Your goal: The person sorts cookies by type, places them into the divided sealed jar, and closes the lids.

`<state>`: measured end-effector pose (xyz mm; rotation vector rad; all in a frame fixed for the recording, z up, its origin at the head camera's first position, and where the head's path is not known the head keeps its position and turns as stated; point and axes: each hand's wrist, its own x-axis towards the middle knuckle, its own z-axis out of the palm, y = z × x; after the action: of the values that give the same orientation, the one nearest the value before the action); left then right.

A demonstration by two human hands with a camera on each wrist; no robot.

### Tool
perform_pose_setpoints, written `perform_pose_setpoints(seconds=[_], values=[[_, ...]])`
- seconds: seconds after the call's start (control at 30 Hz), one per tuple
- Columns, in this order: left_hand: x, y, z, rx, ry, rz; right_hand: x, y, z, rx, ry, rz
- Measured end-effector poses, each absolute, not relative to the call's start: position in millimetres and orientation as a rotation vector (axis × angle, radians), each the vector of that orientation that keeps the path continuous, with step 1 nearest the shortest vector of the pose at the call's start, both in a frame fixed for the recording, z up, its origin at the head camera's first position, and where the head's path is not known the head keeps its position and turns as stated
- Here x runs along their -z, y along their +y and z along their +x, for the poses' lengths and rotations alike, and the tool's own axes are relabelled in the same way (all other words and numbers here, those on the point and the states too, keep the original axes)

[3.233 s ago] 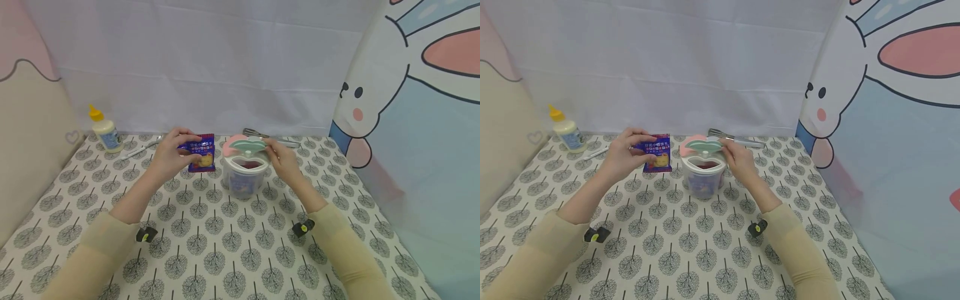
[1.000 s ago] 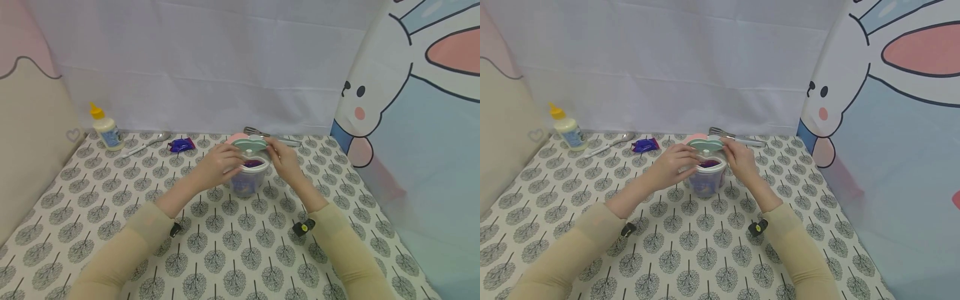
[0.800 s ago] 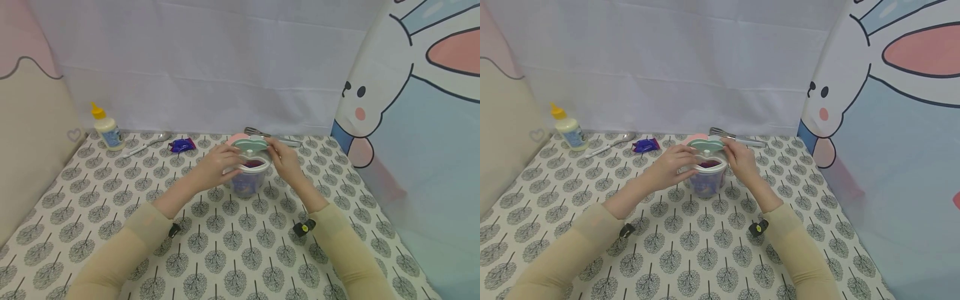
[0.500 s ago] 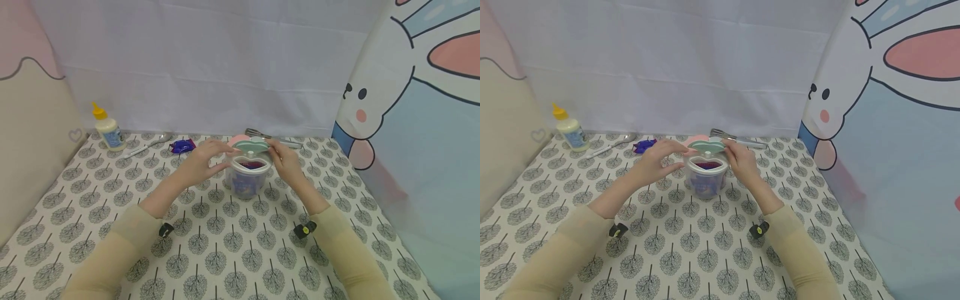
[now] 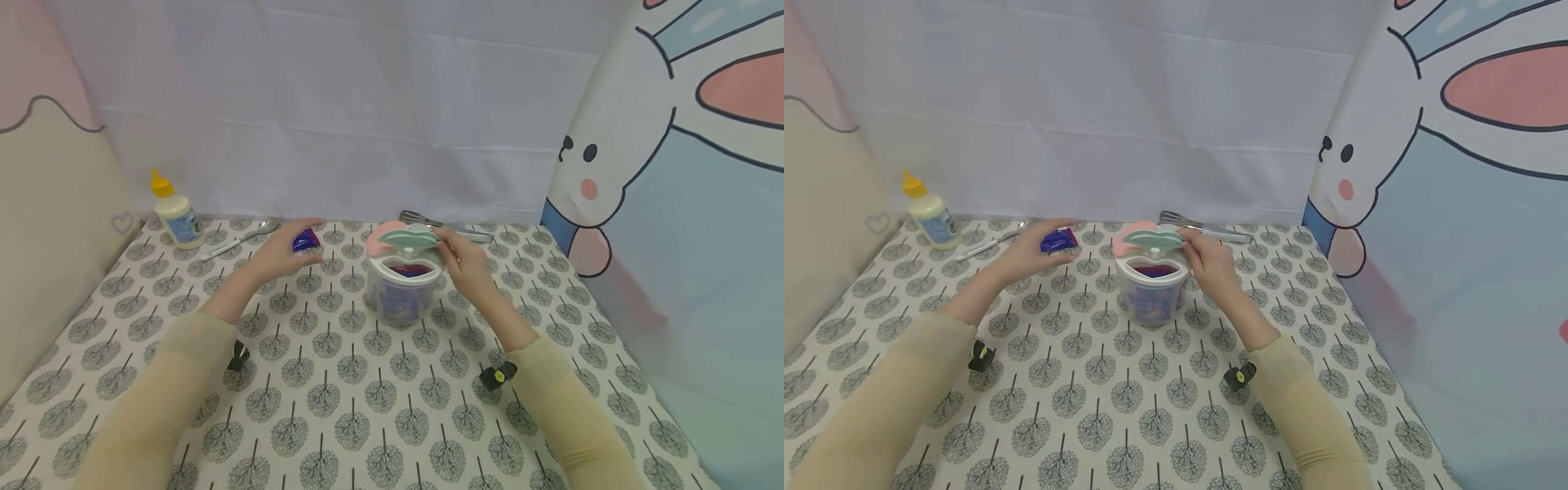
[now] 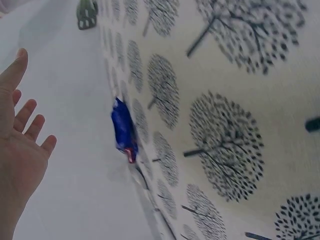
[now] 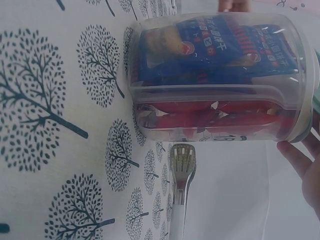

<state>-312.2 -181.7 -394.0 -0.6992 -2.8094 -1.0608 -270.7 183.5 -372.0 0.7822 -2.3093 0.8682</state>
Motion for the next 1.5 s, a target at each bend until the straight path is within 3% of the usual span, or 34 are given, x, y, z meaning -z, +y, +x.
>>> perform_pose_setpoints(seconds=[0.47,0.97,1.5], values=[[436,-238,-339,0.981,-3.139,-0.409,372,177,-270,-0.886,-2.327,0.792],[445,-230,-344,0.697,-3.066,-0.445,372,177,-272,-0.882,-2.336,0.795],[442,-219,-332,0.833,-3.066,-0.513,372,182,-271,-0.884,-2.315,0.780]])
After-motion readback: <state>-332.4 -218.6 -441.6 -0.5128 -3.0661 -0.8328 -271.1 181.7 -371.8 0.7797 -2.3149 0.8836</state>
